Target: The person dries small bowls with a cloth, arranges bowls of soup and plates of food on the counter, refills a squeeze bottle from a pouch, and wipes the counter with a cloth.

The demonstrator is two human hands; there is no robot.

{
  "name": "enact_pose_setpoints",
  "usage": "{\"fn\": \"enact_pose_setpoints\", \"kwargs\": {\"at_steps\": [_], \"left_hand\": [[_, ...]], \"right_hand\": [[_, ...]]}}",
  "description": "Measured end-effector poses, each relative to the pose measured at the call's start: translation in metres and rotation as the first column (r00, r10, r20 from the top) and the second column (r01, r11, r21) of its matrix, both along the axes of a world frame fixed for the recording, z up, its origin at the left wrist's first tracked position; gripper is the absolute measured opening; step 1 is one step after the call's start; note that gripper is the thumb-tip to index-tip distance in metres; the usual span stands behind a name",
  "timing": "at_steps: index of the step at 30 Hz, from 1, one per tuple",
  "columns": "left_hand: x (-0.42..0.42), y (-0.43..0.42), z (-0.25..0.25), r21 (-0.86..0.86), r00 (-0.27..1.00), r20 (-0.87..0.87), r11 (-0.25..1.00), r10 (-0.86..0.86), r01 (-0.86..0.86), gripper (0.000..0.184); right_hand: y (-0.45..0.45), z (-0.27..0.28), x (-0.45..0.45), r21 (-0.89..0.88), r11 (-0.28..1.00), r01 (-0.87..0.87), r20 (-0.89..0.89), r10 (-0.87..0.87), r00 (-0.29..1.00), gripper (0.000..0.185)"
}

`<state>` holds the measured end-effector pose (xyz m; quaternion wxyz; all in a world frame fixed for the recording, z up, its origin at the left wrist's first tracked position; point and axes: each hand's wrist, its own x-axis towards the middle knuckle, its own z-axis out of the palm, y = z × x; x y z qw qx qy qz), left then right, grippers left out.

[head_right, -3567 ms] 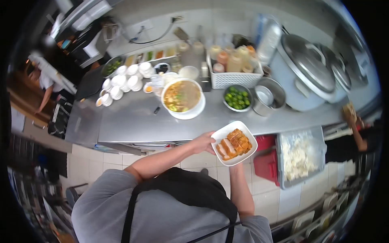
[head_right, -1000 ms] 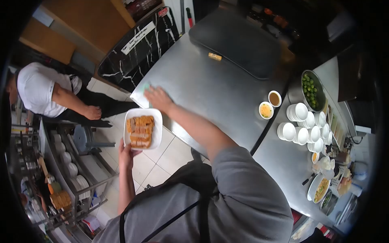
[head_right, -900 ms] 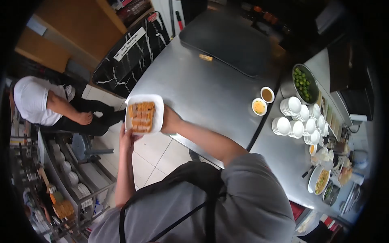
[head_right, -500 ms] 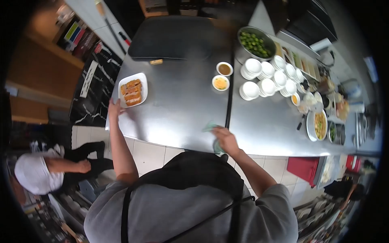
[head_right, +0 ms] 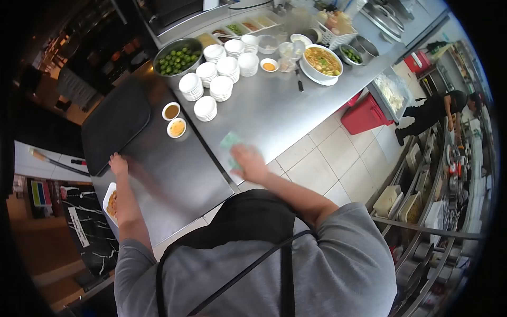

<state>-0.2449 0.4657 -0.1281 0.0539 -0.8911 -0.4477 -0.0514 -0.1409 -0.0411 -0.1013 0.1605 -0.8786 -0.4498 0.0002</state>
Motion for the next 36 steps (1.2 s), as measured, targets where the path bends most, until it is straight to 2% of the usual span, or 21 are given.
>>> {"fn": "enact_pose_setpoints", "kwargs": {"at_steps": [1, 4, 6, 8, 9, 10, 11, 12, 13, 14, 15, 20, 25, 27, 28, 30, 31, 32, 34, 35, 36], "left_hand": [[0.001, -0.005, 0.000, 0.027, 1.000, -0.014, 0.999, -0.017, 0.018, 0.024], [0.011, -0.027, -0.002, 0.054, 0.999, -0.028, 0.998, -0.024, 0.025, 0.024], [0.008, -0.048, 0.001, 0.062, 0.999, -0.039, 0.998, 0.005, -0.003, 0.024], [0.013, -0.074, 0.009, -0.167, 0.997, 0.046, 0.985, 0.054, -0.045, 0.019], [0.015, -0.093, 0.018, -0.196, 0.993, 0.095, 0.979, 0.071, -0.051, 0.019], [0.015, -0.111, 0.028, -0.223, 0.985, 0.144, 0.973, 0.097, -0.063, 0.019], [0.008, -0.121, 0.027, -0.289, 0.931, 0.358, 0.957, 0.078, 0.031, 0.020], [0.001, -0.126, 0.027, -0.564, 0.838, 0.478, 0.823, 0.261, 0.065, 0.022], [-0.008, -0.139, 0.031, -0.702, 0.639, 0.638, 0.665, 0.430, 0.253, 0.023], [-0.016, -0.160, 0.050, -0.736, 0.543, 0.656, 0.603, 0.525, 0.307, 0.025], [-0.022, -0.177, 0.066, -0.763, 0.438, 0.645, 0.561, 0.627, 0.321, 0.024], [-0.070, -0.217, 0.103, -0.786, 0.197, 0.590, 0.502, 0.783, 0.361, 0.025], [-0.101, -0.232, 0.103, -0.800, 0.103, 0.549, 0.485, 0.829, 0.354, 0.019], [-0.105, -0.242, 0.097, -0.800, 0.062, 0.493, 0.424, 0.868, 0.425, 0.018], [-0.101, -0.251, 0.095, -0.790, 0.043, 0.468, 0.396, 0.883, 0.468, 0.018], [-0.089, -0.278, 0.086, -0.729, 0.165, 0.453, 0.258, 0.876, 0.635, 0.020], [-0.079, -0.295, 0.083, -0.697, 0.179, 0.419, 0.188, 0.890, 0.692, 0.020], [-0.069, -0.312, 0.081, -0.658, 0.199, 0.384, 0.116, 0.902, 0.744, 0.021], [-0.055, -0.330, 0.070, -0.604, 0.224, 0.299, 0.002, 0.928, 0.797, 0.024], [-0.053, -0.330, 0.067, -0.595, 0.223, 0.305, 0.003, 0.926, 0.804, 0.024], [-0.052, -0.330, 0.069, -0.606, 0.231, 0.283, -0.013, 0.931, 0.796, 0.025]], "right_hand": [[-0.003, -0.001, -0.010, 0.039, 0.991, -0.126, 0.090, 0.122, 0.988, 0.057], [-0.021, 0.000, 0.018, 0.042, 0.959, -0.279, 0.083, 0.275, 0.958, 0.055], [-0.034, -0.008, 0.055, 0.032, 0.988, -0.150, 0.093, 0.147, 0.985, 0.053], [-0.046, -0.001, 0.097, 0.083, 0.995, -0.062, 0.172, 0.047, 0.984, 0.048], [-0.050, -0.005, 0.119, 0.101, 0.995, 0.019, 0.079, -0.027, 0.996, 0.049], [-0.057, -0.022, 0.147, 0.097, 0.995, -0.002, 0.183, -0.016, 0.983, 0.049], [-0.060, -0.029, 0.172, 0.085, 0.996, 0.040, 0.148, -0.052, 0.988, 0.049], [-0.063, -0.035, 0.196, 0.161, 0.986, 0.038, 0.168, -0.065, 0.984, 0.047], [-0.066, -0.027, 0.214, 0.150, 0.988, 0.042, 0.131, -0.062, 0.989, 0.046], [-0.064, -0.015, 0.234, 0.140, 0.990, 0.030, 0.095, -0.044, 0.995, 0.045], [-0.061, -0.017, 0.249, 0.130, 0.990, 0.046, 0.199, -0.072, 0.977, 0.045], [-0.051, -0.024, 0.279, -0.005, 0.995, 0.098, 0.189, -0.095, 0.977, 0.052], [-0.050, -0.031, 0.274, -0.006, 0.995, 0.101, 0.202, -0.098, 0.974, 0.055], [-0.047, -0.021, 0.257, -0.005, 0.971, 0.238, 0.352, -0.221, 0.910, 0.055], [-0.040, -0.011, 0.237, 0.146, 0.975, 0.169, 0.379, -0.213, 0.900, 0.051], [-0.015, 0.018, 0.177, 0.426, 0.900, -0.096, 0.075, 0.071, 0.995, 0.040], [0.004, 0.027, 0.140, 0.552, 0.818, -0.159, -0.084, 0.244, 0.966, 0.030], [0.018, 0.048, 0.103, 0.444, 0.883, -0.153, -0.327, 0.319, 0.890, 0.025], [0.053, 0.064, 0.039, 0.605, 0.795, -0.056, -0.609, 0.506, 0.611, 0.022], [0.068, 0.066, 0.019, 0.622, 0.783, 0.023, -0.708, 0.549, 0.444, 0.021], [0.082, 0.065, 0.008, 0.623, 0.782, 0.017, -0.703, 0.549, 0.452, 0.021]]}}
